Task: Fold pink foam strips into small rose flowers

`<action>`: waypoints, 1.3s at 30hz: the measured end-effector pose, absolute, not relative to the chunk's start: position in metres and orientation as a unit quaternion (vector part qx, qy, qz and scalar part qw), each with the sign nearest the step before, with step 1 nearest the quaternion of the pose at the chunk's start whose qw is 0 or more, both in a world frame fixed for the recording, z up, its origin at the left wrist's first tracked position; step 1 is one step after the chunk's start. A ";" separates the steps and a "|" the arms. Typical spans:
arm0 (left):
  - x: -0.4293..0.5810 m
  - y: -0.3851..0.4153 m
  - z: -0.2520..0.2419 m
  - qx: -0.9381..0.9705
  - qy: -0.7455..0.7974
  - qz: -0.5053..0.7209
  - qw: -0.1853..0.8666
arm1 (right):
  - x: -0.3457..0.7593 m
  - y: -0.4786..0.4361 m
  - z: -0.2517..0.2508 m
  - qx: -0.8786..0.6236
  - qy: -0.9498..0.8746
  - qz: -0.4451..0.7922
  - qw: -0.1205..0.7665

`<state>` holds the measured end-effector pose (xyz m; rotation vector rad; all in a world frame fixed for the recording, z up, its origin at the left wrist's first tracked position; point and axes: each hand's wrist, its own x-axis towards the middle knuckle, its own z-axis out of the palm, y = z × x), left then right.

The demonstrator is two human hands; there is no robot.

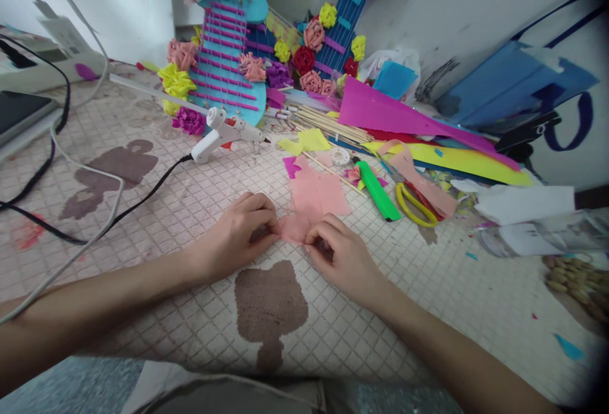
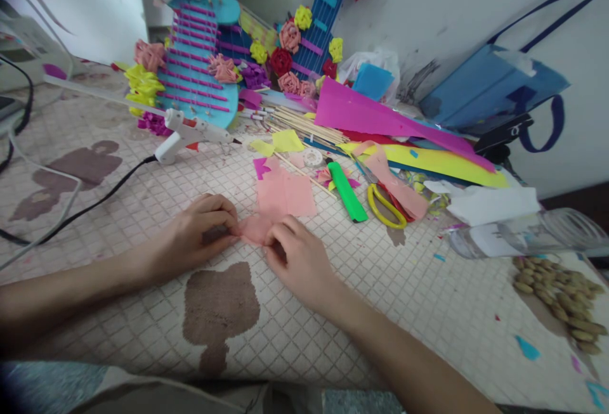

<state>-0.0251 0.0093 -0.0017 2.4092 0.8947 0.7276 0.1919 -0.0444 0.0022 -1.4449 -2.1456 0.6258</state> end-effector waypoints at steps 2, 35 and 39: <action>-0.025 0.010 -0.002 0.878 0.328 0.262 0.231 | 0.191 -0.044 0.002 -0.529 -0.781 0.228 0.240; -0.020 0.009 -0.001 0.885 0.345 0.242 0.200 | 0.185 -0.041 0.001 -0.559 -0.764 0.203 0.248; -0.021 0.010 -0.002 0.885 0.343 0.240 0.203 | 0.185 -0.041 0.000 -0.566 -0.764 0.193 0.241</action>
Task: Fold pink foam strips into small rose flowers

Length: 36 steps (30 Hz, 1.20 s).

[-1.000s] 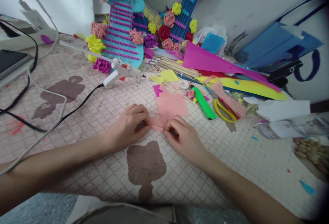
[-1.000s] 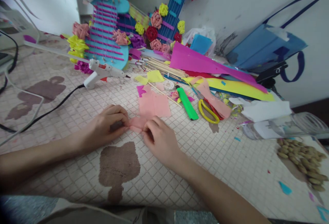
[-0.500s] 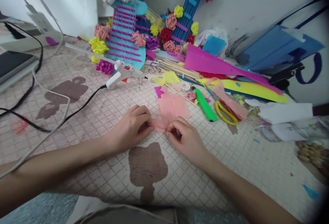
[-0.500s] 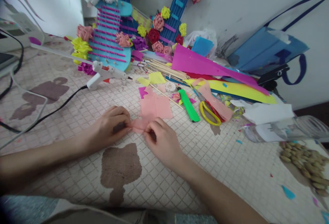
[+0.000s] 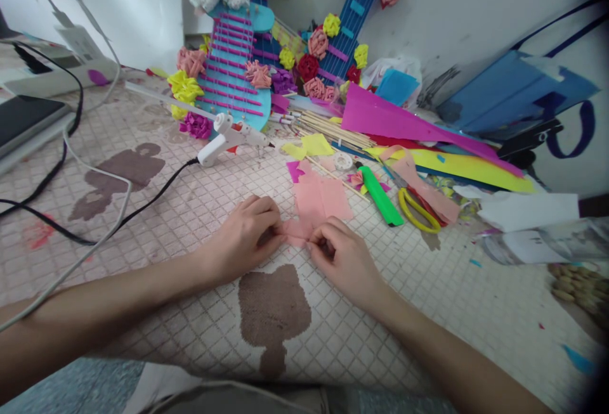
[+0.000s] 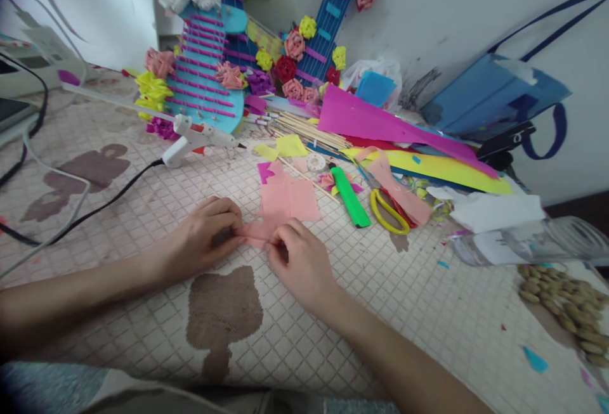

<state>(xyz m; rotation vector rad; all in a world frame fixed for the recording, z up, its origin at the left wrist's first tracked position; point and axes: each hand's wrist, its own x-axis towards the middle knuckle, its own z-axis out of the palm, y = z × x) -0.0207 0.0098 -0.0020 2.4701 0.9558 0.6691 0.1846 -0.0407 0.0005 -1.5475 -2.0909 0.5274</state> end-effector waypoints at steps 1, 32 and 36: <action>-0.021 0.010 -0.002 0.885 0.342 0.240 0.204 | 0.184 -0.041 0.000 -0.567 -0.764 0.190 0.241; -0.016 0.006 -0.002 0.877 0.359 0.233 0.216 | 0.182 -0.041 0.001 -0.548 -0.783 0.187 0.227; -0.010 0.007 -0.002 0.881 0.382 0.213 0.179 | 0.178 -0.040 0.000 -0.572 -0.777 0.158 0.211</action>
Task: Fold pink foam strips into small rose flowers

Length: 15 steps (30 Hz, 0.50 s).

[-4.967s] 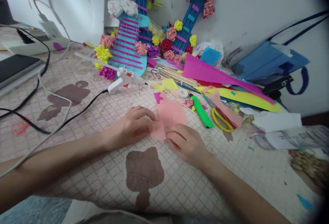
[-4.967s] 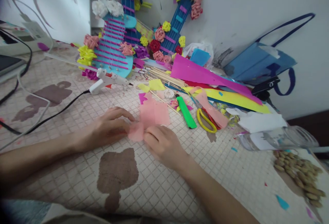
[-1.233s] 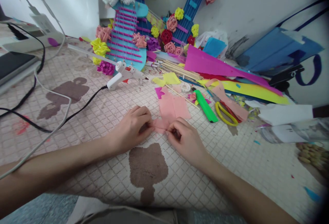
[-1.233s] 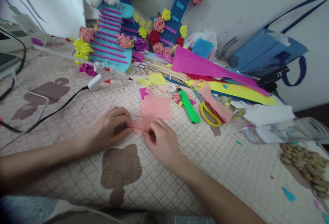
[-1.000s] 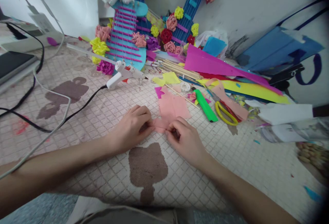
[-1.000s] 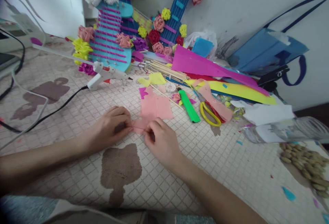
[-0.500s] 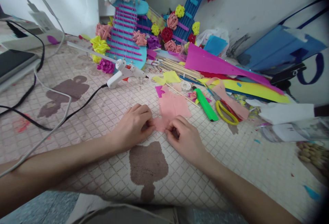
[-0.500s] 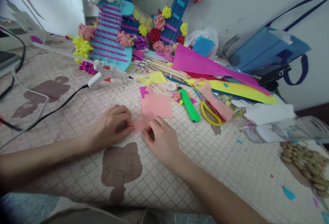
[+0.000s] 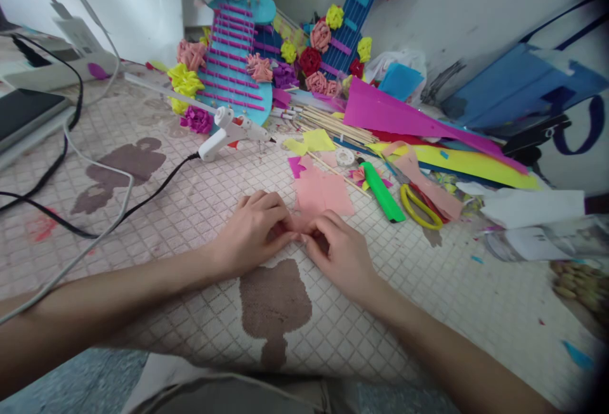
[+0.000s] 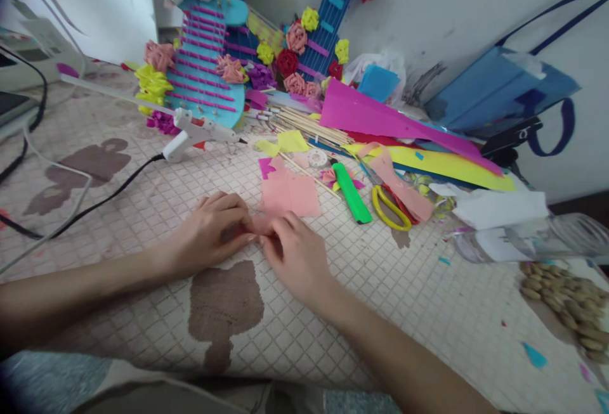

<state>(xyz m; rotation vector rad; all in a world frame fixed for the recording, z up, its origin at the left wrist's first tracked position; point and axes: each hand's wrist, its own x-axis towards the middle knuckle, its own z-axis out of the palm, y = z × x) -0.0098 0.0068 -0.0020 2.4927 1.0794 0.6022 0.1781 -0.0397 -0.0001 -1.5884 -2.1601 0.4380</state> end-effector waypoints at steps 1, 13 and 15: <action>-0.008 0.007 -0.002 0.883 0.385 0.210 0.167 | 0.177 -0.039 -0.001 -0.577 -0.776 0.150 0.207; -0.007 0.005 0.001 0.887 0.389 0.192 0.155 | 0.185 -0.040 0.002 -0.549 -0.773 0.213 0.236; -0.003 0.003 0.002 0.889 0.398 0.187 0.130 | 0.185 -0.040 0.001 -0.552 -0.770 0.213 0.240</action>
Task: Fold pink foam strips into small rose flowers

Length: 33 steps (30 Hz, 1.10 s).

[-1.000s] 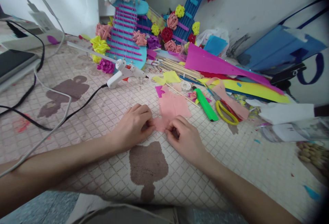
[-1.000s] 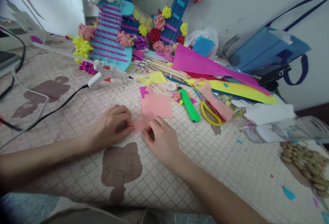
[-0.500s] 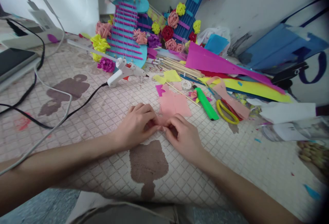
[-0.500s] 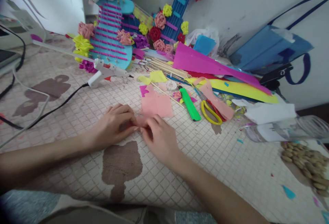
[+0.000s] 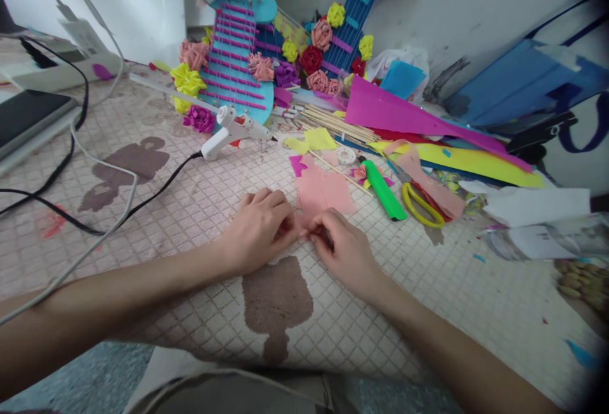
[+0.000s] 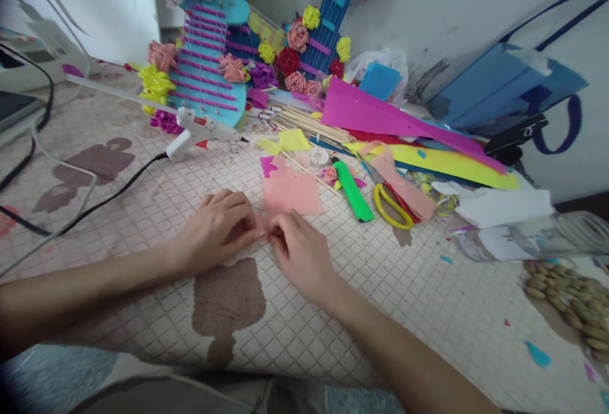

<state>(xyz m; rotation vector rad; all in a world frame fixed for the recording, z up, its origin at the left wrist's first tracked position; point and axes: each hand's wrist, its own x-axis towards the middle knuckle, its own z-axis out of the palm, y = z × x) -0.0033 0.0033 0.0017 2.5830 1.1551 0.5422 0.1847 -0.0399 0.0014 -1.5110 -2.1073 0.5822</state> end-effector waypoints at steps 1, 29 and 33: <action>-0.002 0.003 0.001 0.889 0.402 0.184 0.119 | 0.185 -0.040 0.001 -0.554 -0.768 0.213 0.241; -0.010 0.022 -0.006 0.869 0.386 0.245 0.190 | 0.195 -0.028 0.003 -0.598 -0.748 0.183 0.220; -0.009 0.021 -0.003 0.862 0.379 0.256 0.220 | 0.196 -0.027 0.004 -0.588 -0.754 0.191 0.221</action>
